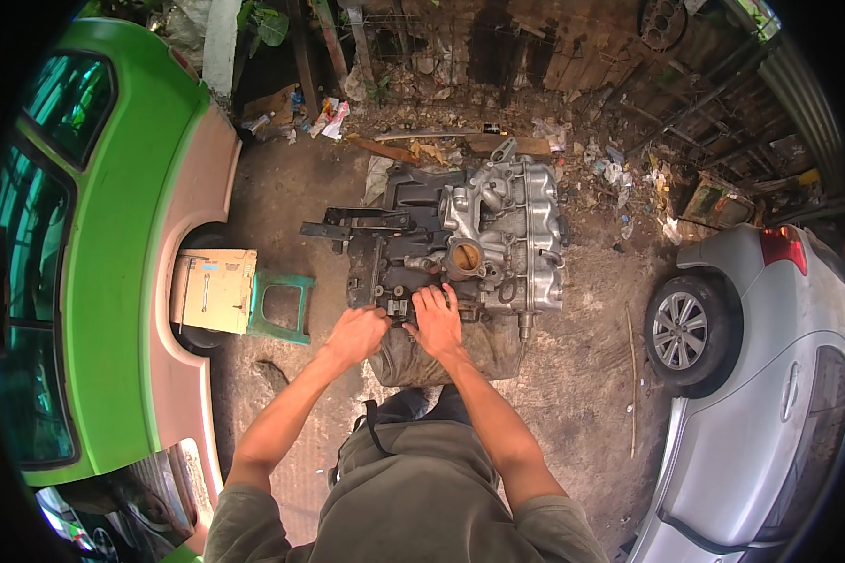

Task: The person uses a wrench to loosen and remove bolts from a car engine block resting on a cloth on the ground. They then remove a small metal component from the engine and place it on a nearby cardboard box.

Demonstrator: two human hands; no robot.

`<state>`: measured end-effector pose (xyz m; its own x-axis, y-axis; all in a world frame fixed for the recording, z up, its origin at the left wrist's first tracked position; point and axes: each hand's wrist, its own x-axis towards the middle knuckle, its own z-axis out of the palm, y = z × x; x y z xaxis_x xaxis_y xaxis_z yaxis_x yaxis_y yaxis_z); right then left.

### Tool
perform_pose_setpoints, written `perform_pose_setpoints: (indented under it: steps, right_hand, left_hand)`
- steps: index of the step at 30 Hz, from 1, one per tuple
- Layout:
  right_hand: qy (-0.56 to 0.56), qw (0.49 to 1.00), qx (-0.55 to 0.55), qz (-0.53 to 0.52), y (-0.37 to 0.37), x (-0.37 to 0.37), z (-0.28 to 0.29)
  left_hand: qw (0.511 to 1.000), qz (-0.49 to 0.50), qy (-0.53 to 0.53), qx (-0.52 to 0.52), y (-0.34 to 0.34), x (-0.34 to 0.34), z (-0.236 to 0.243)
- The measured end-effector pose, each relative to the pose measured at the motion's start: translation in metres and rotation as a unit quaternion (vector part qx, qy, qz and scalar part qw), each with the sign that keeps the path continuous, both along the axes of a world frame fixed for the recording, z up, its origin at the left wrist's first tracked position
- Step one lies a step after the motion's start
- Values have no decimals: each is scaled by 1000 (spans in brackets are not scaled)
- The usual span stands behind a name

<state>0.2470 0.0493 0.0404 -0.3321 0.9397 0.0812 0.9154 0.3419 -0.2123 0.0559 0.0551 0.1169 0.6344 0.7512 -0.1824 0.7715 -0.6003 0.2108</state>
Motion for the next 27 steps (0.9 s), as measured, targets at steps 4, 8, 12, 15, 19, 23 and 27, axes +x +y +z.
perform_pose_setpoints:
  steps: [4,8,12,15,19,23,27]
  right_hand:
    - [3,1000,7,-5,0,-1,-2]
    - [-5,1000,10,-9,1,-2,-3]
    - [3,1000,28,-7,1,-2,-7]
    - [5,999,45,-3,1,-1,-11]
    - [1,999,43,-3,1,0,-10]
    - [-15,1000,17,7,1,1,-4]
    - [3,1000,25,10,0,2,-3]
  left_hand:
    - [1000,12,-1,-2,-2,3,-2]
    - [1000,12,-11,-7,-1,4,-4]
    - [1000,24,-15,-8,0,-2,-7]
    - [998,59,-12,-20,-3,-16,-20]
    - [987,139,-11,-81,-8,-40,-63]
    - [961,233,-78,-129,-16,-39,-117]
    - [909,314,-246,-120,-23,-20,-163]
